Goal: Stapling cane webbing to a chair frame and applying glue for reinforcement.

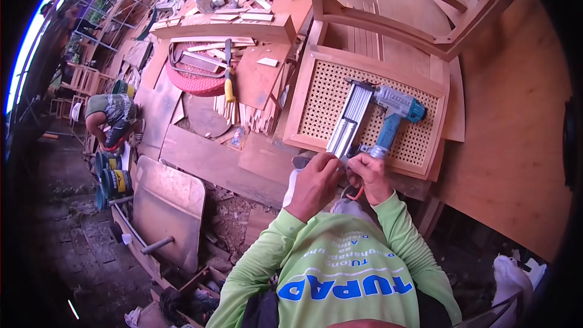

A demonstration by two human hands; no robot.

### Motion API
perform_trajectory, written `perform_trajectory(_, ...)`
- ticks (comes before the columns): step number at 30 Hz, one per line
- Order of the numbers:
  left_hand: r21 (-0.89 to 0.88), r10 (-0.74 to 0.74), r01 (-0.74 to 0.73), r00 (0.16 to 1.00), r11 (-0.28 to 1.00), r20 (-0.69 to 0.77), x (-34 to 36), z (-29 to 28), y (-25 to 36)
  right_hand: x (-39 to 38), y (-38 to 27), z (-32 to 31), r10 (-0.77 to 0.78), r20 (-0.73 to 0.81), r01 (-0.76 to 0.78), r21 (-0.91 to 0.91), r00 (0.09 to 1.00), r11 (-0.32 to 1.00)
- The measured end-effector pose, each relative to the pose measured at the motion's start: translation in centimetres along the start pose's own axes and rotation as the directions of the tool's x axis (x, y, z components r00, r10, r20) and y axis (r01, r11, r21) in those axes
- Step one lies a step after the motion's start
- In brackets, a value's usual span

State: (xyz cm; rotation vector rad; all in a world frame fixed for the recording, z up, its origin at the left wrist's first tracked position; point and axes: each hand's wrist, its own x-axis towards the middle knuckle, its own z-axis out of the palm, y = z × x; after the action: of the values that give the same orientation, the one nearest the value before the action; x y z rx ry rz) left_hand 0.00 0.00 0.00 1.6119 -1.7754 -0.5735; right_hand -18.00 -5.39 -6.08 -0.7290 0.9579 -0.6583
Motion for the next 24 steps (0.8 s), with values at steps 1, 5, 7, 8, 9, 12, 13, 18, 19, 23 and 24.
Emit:
perform_trajectory(1,0.024,0.048,-0.047,0.999,0.999,-0.002,0.3,-0.6,-0.7,0.3,0.2,0.9,-0.003,-0.017,0.003,0.015,1.000,1.000)
perform_trajectory(5,0.015,0.046,-0.045,0.998,0.999,-0.052,1.9,2.0,1.9,0.2,-1.9,-1.4,-0.113,-0.047,0.112,-0.020,0.992,0.993)
perform_trajectory(7,0.038,0.063,-0.060,0.996,0.997,-0.068,2.8,2.2,1.1,1.0,-2.4,-0.7,-0.116,-0.065,0.118,0.024,0.991,0.993)
perform_trajectory(8,0.059,0.062,-0.057,0.996,0.997,-0.072,3.4,2.4,1.3,1.2,-2.5,-0.9,-0.124,-0.077,0.127,0.034,0.989,0.991)
perform_trajectory(9,0.057,0.073,-0.069,0.993,0.996,-0.088,4.2,2.8,1.1,1.6,-2.9,-1.1,-0.131,-0.083,0.136,0.062,0.988,0.989)
perform_trajectory(12,0.020,0.076,-0.074,0.987,0.997,-0.138,6.4,4.3,-0.6,2.2,-3.7,-1.3,-0.118,-0.141,0.133,0.105,0.983,0.985)
perform_trajectory(13,0.009,0.045,-0.044,0.987,0.999,-0.154,7.6,4.6,-1.1,1.9,-4.2,-1.5,-0.167,-0.154,0.169,0.001,0.974,0.986)
perform_trajectory(18,0.158,0.165,-0.126,0.949,0.979,-0.267,14.2,6.7,-4.5,2.3,-2.8,-4.2,-0.812,-0.270,0.374,-0.782,0.517,0.498)
perform_trajectory(19,0.160,0.165,-0.125,0.949,0.979,-0.268,14.9,7.2,-5.2,2.5,-2.2,-5.5,-0.878,-0.213,0.318,-0.874,0.428,0.368)
perform_trajectory(23,0.211,0.103,-0.061,0.976,0.976,-0.194,16.3,8.9,-6.5,2.5,0.6,-8.1,-0.642,-0.410,0.273,-0.662,0.648,0.698)
perform_trajectory(24,0.212,0.113,-0.067,0.971,0.975,-0.211,16.5,9.3,-6.8,3.0,1.3,-8.7,-0.643,-0.413,0.272,-0.662,0.645,0.698)
